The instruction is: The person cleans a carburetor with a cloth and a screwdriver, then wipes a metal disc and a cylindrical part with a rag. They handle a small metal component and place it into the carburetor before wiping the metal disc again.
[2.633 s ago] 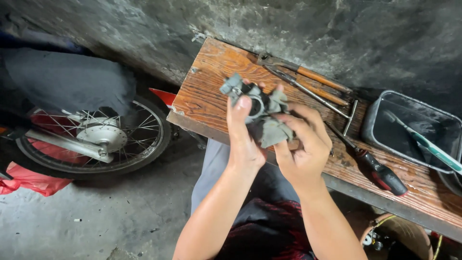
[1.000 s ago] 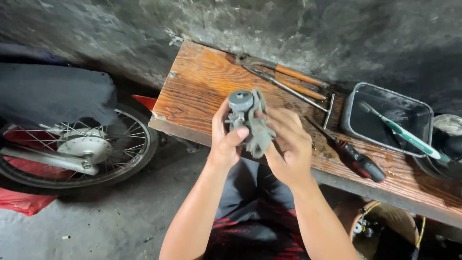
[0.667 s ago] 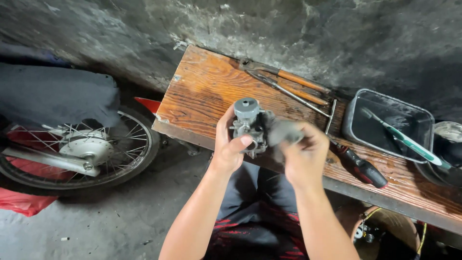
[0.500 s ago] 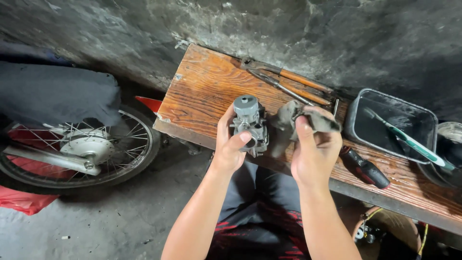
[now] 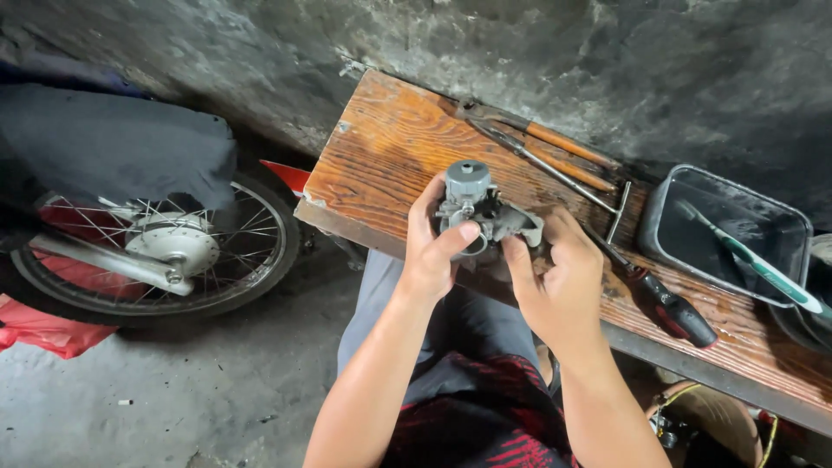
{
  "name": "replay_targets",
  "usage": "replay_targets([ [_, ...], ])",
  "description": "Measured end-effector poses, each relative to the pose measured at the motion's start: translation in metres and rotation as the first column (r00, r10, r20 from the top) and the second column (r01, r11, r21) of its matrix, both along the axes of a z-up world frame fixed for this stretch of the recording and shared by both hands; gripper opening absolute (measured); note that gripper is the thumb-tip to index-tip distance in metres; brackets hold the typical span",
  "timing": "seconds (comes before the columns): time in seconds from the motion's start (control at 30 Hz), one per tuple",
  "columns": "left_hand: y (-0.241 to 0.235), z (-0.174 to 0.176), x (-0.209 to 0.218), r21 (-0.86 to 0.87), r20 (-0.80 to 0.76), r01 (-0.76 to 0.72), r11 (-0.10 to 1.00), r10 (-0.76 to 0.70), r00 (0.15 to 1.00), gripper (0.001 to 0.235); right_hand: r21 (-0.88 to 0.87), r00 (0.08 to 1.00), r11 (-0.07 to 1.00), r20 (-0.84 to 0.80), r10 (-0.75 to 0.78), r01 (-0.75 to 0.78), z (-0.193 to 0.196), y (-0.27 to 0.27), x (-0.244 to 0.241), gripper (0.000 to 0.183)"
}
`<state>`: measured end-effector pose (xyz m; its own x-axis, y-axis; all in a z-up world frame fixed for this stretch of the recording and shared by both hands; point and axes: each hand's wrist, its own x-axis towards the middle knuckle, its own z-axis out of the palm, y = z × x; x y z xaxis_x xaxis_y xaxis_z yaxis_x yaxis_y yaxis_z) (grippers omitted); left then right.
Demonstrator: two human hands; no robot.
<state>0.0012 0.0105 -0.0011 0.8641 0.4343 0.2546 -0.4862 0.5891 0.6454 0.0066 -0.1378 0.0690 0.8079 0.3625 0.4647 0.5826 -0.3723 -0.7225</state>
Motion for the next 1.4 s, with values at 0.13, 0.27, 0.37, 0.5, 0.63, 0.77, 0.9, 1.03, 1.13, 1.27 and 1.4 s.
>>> replay_targets([
  [0.13,0.001,-0.012,0.002,-0.045,-0.013,-0.015,0.999,0.015,1.0,0.057,0.124,0.975,0.992,-0.222,0.022,0.006,0.014,0.005,0.0,0.023],
  [0.27,0.002,-0.009,0.004,-0.059,-0.032,-0.023,0.998,0.021,0.999,0.053,0.304,0.954,0.953,-0.283,0.099,-0.008,0.01,0.005,0.006,0.018],
  [0.37,0.0,-0.02,0.008,-0.068,-0.036,-0.014,0.998,0.012,0.999,0.054,0.258,0.983,0.962,-0.132,0.127,-0.089,0.012,0.011,0.012,0.024],
  [0.5,0.001,-0.015,0.005,-0.104,-0.041,-0.01,0.994,0.005,0.999,0.052,0.231,0.963,0.944,-0.07,0.259,-0.237,0.009,0.009,0.013,0.028],
  [0.63,-0.001,-0.006,0.001,-0.097,-0.066,-0.021,0.995,0.015,0.998,0.054,0.311,0.938,0.911,-0.127,0.323,-0.271,-0.005,0.004,0.022,0.026],
  [0.77,0.001,-0.008,0.002,-0.039,-0.009,0.032,0.999,-0.033,0.999,0.056,0.195,0.98,0.96,0.019,0.2,-0.2,0.0,0.006,0.021,0.019],
  [0.9,0.0,-0.009,0.003,-0.032,0.005,0.034,0.999,-0.034,0.999,0.06,0.194,0.982,0.962,0.033,0.188,-0.191,0.002,0.005,0.018,0.016],
  [1.03,-0.009,-0.004,0.0,-0.114,-0.044,-0.016,0.993,0.011,0.999,0.063,0.23,0.955,0.933,-0.041,0.292,-0.275,0.007,0.0,0.018,0.016],
  [1.13,-0.014,0.005,0.0,-0.175,-0.194,-0.136,0.975,0.101,0.976,0.071,0.386,0.899,0.858,-0.135,0.416,-0.339,0.006,-0.002,0.014,0.024],
  [1.27,-0.006,-0.008,0.009,-0.205,-0.104,-0.101,0.974,0.081,0.991,0.068,0.521,0.911,0.824,-0.19,0.365,-0.222,-0.007,-0.005,0.02,0.018],
  [1.4,-0.001,-0.022,0.012,-0.16,0.054,-0.022,0.987,0.031,0.998,0.056,0.627,0.953,0.778,-0.249,0.172,0.023,-0.019,-0.007,0.027,0.008],
])
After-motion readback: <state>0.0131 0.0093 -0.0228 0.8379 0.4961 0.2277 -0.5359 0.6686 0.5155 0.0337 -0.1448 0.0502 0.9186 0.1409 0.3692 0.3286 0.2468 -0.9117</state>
